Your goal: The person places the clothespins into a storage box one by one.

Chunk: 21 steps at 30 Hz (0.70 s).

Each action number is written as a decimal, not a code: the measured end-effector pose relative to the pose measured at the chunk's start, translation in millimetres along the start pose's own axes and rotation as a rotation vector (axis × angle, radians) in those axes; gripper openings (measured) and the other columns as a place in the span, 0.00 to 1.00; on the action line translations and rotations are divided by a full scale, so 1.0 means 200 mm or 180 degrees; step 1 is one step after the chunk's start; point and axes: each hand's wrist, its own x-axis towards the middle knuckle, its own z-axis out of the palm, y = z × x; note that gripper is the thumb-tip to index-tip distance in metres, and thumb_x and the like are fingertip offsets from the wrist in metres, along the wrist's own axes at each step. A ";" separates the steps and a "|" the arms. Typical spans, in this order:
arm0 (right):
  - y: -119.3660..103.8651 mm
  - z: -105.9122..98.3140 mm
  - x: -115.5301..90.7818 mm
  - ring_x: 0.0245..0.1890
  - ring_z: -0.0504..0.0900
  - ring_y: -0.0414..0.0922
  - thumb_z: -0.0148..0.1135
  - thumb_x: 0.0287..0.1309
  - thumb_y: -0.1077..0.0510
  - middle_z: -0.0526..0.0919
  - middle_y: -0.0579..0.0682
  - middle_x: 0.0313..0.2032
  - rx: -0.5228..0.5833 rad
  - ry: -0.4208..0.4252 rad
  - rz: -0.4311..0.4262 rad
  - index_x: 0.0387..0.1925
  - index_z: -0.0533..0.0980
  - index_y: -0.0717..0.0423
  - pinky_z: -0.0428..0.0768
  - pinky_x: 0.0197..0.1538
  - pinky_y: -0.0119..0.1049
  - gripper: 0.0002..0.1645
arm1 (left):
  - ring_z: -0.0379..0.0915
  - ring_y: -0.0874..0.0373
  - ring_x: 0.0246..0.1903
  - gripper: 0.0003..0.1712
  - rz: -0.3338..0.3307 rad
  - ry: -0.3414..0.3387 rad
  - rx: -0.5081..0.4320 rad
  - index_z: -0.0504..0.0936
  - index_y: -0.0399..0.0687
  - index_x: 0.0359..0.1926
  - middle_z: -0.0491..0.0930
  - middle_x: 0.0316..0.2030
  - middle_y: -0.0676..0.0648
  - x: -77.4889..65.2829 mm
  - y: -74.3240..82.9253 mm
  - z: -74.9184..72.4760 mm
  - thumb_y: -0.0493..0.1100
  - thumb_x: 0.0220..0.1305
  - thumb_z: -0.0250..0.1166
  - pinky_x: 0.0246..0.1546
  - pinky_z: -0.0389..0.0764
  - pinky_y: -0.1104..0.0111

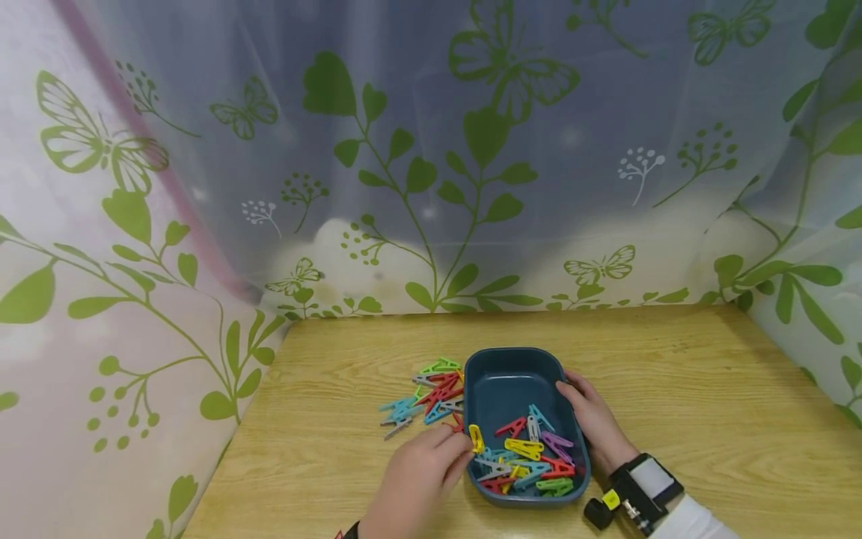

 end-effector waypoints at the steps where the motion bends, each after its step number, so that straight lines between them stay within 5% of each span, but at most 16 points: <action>1: 0.00 0.00 0.00 0.72 0.65 0.59 0.46 0.79 0.42 0.56 0.63 0.78 0.0000 -0.0004 -0.0005 0.80 0.49 0.57 0.70 0.70 0.49 0.40 | 0.70 0.67 0.28 0.07 0.0058 -0.0047 -0.0010 0.84 0.54 0.37 0.77 0.29 0.58 0.00 0.01 0.01 0.41 0.62 0.75 0.32 0.72 0.80; 11: -0.01 -0.01 0.00 0.72 0.66 0.58 0.46 0.79 0.41 0.57 0.63 0.77 -0.0043 -0.0006 -0.0013 0.80 0.49 0.56 0.71 0.69 0.47 0.41 | 0.65 0.70 0.24 0.04 0.0214 -0.0481 0.0046 0.84 0.55 0.37 0.72 0.26 0.59 -0.01 0.03 0.10 0.44 0.66 0.72 0.28 0.65 0.82; 21: 0.00 0.00 0.00 0.73 0.64 0.59 0.46 0.79 0.43 0.56 0.64 0.77 0.0001 -0.0016 -0.0004 0.80 0.49 0.57 0.65 0.74 0.55 0.40 | 0.68 0.71 0.27 0.02 -0.0352 -0.0737 -0.0117 0.84 0.56 0.39 0.76 0.30 0.61 0.00 0.02 0.14 0.45 0.71 0.68 0.30 0.72 0.79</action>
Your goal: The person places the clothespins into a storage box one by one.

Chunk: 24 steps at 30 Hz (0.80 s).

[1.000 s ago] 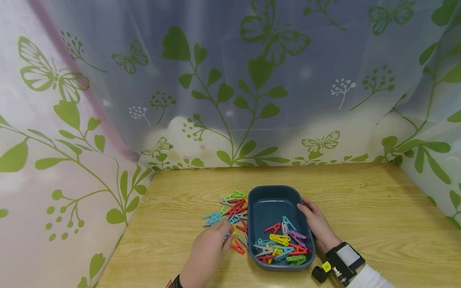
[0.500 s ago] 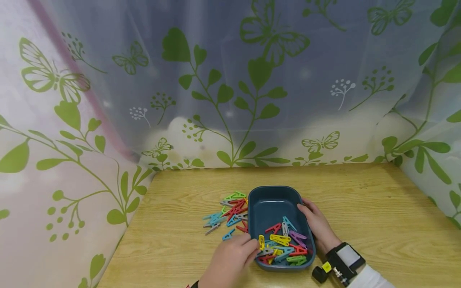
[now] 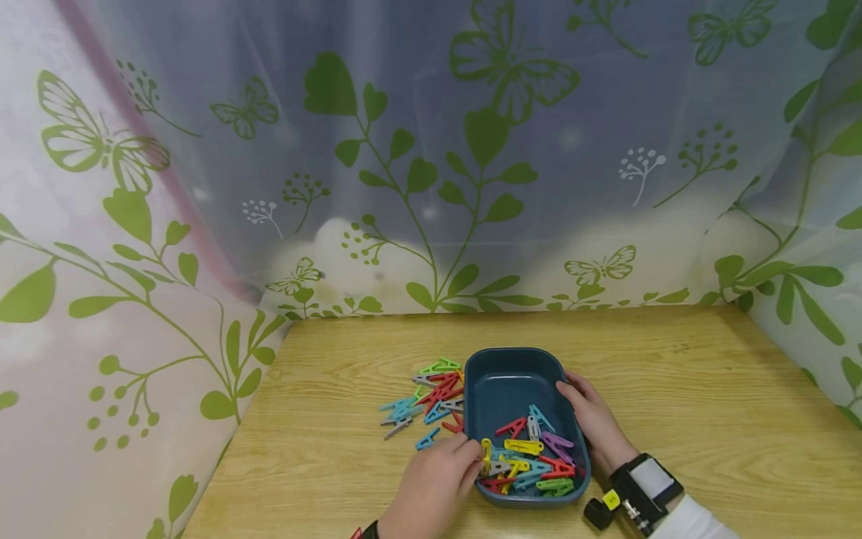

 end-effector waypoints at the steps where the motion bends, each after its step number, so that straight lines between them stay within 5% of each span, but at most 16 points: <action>1: 0.00 0.00 0.00 0.73 0.65 0.59 0.46 0.79 0.43 0.57 0.63 0.77 0.0001 -0.0001 -0.0001 0.80 0.49 0.57 0.65 0.73 0.54 0.40 | 0.69 0.72 0.28 0.02 -0.0052 -0.0007 -0.0004 0.84 0.56 0.39 0.77 0.31 0.61 0.00 0.00 0.00 0.45 0.71 0.67 0.30 0.72 0.78; 17: 0.00 0.00 0.00 0.74 0.63 0.60 0.46 0.79 0.42 0.55 0.64 0.78 0.0048 -0.0020 0.0025 0.81 0.48 0.57 0.64 0.74 0.55 0.41 | 0.79 0.64 0.34 0.11 -0.0464 -0.0081 -0.0009 0.82 0.49 0.48 0.82 0.37 0.54 0.01 -0.03 0.02 0.45 0.68 0.71 0.32 0.78 0.72; 24: 0.00 0.00 0.00 0.75 0.62 0.60 0.46 0.79 0.42 0.53 0.64 0.79 0.0066 -0.0016 0.0046 0.81 0.47 0.57 0.63 0.75 0.57 0.42 | 0.76 0.67 0.32 0.06 -0.0497 -0.0004 -0.0013 0.82 0.50 0.45 0.81 0.35 0.54 0.01 -0.03 0.01 0.43 0.69 0.69 0.32 0.77 0.73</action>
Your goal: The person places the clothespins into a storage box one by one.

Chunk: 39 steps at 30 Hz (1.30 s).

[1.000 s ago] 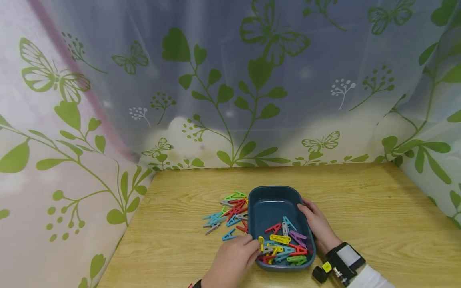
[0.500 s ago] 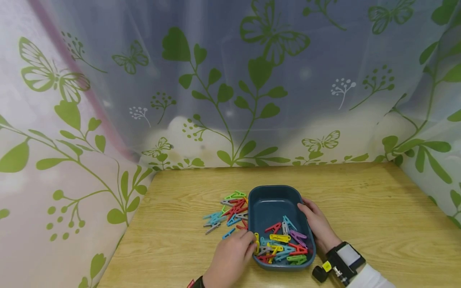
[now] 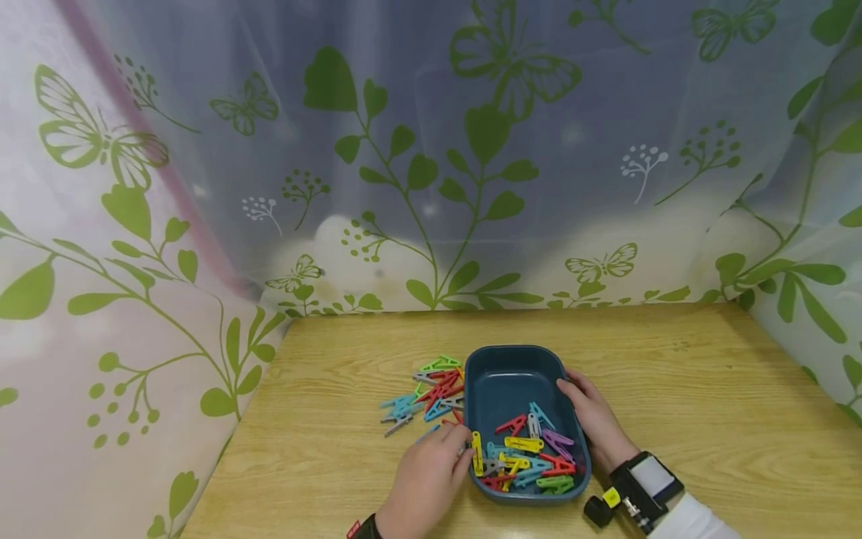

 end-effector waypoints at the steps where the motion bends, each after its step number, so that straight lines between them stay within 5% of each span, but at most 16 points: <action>1: 0.00 0.00 0.00 0.75 0.62 0.60 0.46 0.79 0.42 0.53 0.64 0.79 0.0000 0.0000 -0.0001 0.81 0.47 0.57 0.62 0.75 0.57 0.42 | 0.76 0.67 0.32 0.05 0.0012 0.0029 -0.0006 0.82 0.50 0.44 0.81 0.35 0.55 0.00 0.00 0.00 0.43 0.69 0.69 0.32 0.77 0.73; 10: 0.00 0.00 0.00 0.75 0.62 0.60 0.46 0.79 0.42 0.52 0.64 0.79 -0.0015 -0.0014 0.0012 0.81 0.46 0.56 0.63 0.75 0.57 0.42 | 0.80 0.62 0.30 0.04 -0.0243 0.0307 0.0098 0.83 0.49 0.38 0.83 0.33 0.53 0.00 -0.08 -0.03 0.39 0.66 0.71 0.28 0.76 0.71; 20: 0.00 0.00 0.00 0.74 0.63 0.60 0.46 0.79 0.41 0.53 0.64 0.79 -0.0052 -0.0015 -0.0022 0.81 0.46 0.57 0.65 0.74 0.54 0.43 | 0.73 0.63 0.25 0.09 -0.0603 -0.0380 0.0229 0.81 0.49 0.30 0.76 0.26 0.55 0.00 -0.15 -0.03 0.35 0.58 0.75 0.25 0.72 0.69; 31: 0.00 -0.01 0.00 0.74 0.64 0.60 0.46 0.79 0.40 0.53 0.64 0.79 -0.0072 -0.0008 -0.0030 0.81 0.47 0.57 0.65 0.74 0.54 0.43 | 0.76 0.60 0.26 0.05 -0.0660 -0.0648 0.0414 0.86 0.47 0.33 0.78 0.28 0.52 -0.01 -0.19 0.00 0.35 0.59 0.74 0.25 0.74 0.68; 39: 0.00 0.00 0.00 0.74 0.64 0.60 0.46 0.79 0.40 0.54 0.64 0.79 -0.0098 -0.0016 -0.0032 0.81 0.48 0.57 0.67 0.73 0.54 0.42 | 0.69 0.62 0.22 0.12 -0.0723 -0.0731 0.0469 0.80 0.50 0.25 0.73 0.24 0.54 0.00 -0.20 0.01 0.36 0.59 0.75 0.22 0.68 0.69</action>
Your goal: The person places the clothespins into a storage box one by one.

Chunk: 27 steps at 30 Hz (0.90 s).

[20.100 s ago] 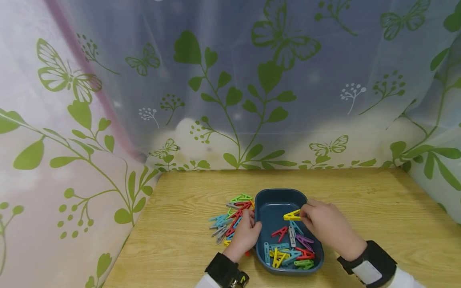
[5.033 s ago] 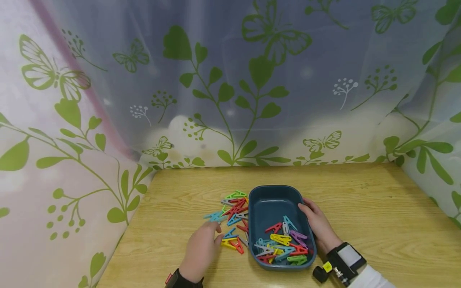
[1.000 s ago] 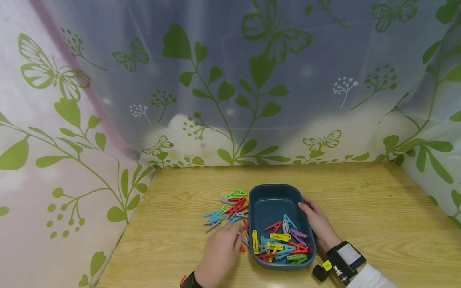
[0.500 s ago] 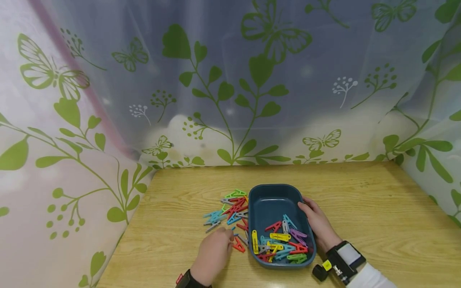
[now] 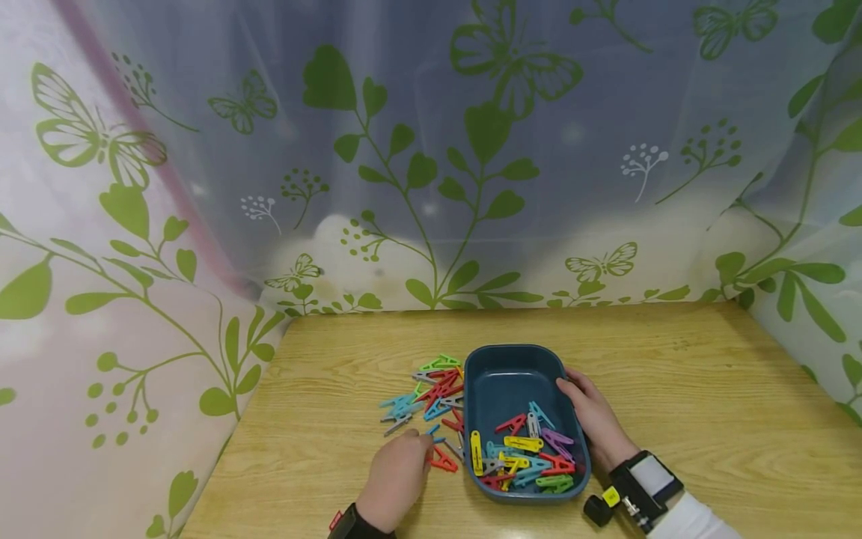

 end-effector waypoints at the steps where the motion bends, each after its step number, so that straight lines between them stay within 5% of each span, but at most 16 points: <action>1: 0.00 0.00 0.00 0.74 0.64 0.60 0.46 0.79 0.40 0.54 0.64 0.79 0.0001 -0.0001 0.0002 0.81 0.48 0.57 0.67 0.73 0.54 0.42 | 0.68 0.63 0.22 0.13 0.0009 0.0011 0.0005 0.79 0.50 0.24 0.73 0.23 0.54 0.00 0.00 0.00 0.36 0.59 0.74 0.22 0.68 0.69; 8: 0.00 0.00 0.00 0.74 0.64 0.60 0.46 0.79 0.40 0.54 0.63 0.79 0.0012 -0.0006 0.0011 0.81 0.48 0.56 0.66 0.73 0.55 0.42 | 0.66 0.63 0.22 0.14 0.0039 0.0300 -0.0081 0.77 0.50 0.23 0.72 0.22 0.54 -0.02 0.01 -0.03 0.33 0.60 0.72 0.22 0.66 0.70; 15: 0.00 0.00 0.00 0.73 0.65 0.60 0.45 0.79 0.41 0.54 0.64 0.78 0.0062 -0.0017 0.0006 0.81 0.47 0.56 0.68 0.72 0.53 0.42 | 0.77 0.59 0.28 0.10 -0.0024 0.0605 -0.0279 0.78 0.48 0.30 0.78 0.29 0.51 -0.04 0.05 -0.10 0.36 0.63 0.72 0.26 0.75 0.67; 21: 0.01 0.00 0.00 0.73 0.65 0.59 0.46 0.79 0.41 0.56 0.63 0.78 0.0075 0.0016 0.0013 0.81 0.49 0.56 0.67 0.72 0.53 0.41 | 0.78 0.59 0.30 0.07 0.0167 0.0832 -0.0327 0.81 0.47 0.33 0.79 0.32 0.52 -0.06 0.12 -0.14 0.37 0.63 0.73 0.29 0.77 0.68; 27: 0.01 0.00 0.00 0.73 0.65 0.58 0.45 0.80 0.42 0.56 0.63 0.78 0.0057 0.0013 -0.0009 0.80 0.49 0.56 0.67 0.73 0.53 0.40 | 0.78 0.62 0.31 0.05 0.0366 0.0671 -0.0404 0.82 0.48 0.35 0.79 0.33 0.53 -0.06 0.20 -0.15 0.38 0.64 0.72 0.29 0.76 0.70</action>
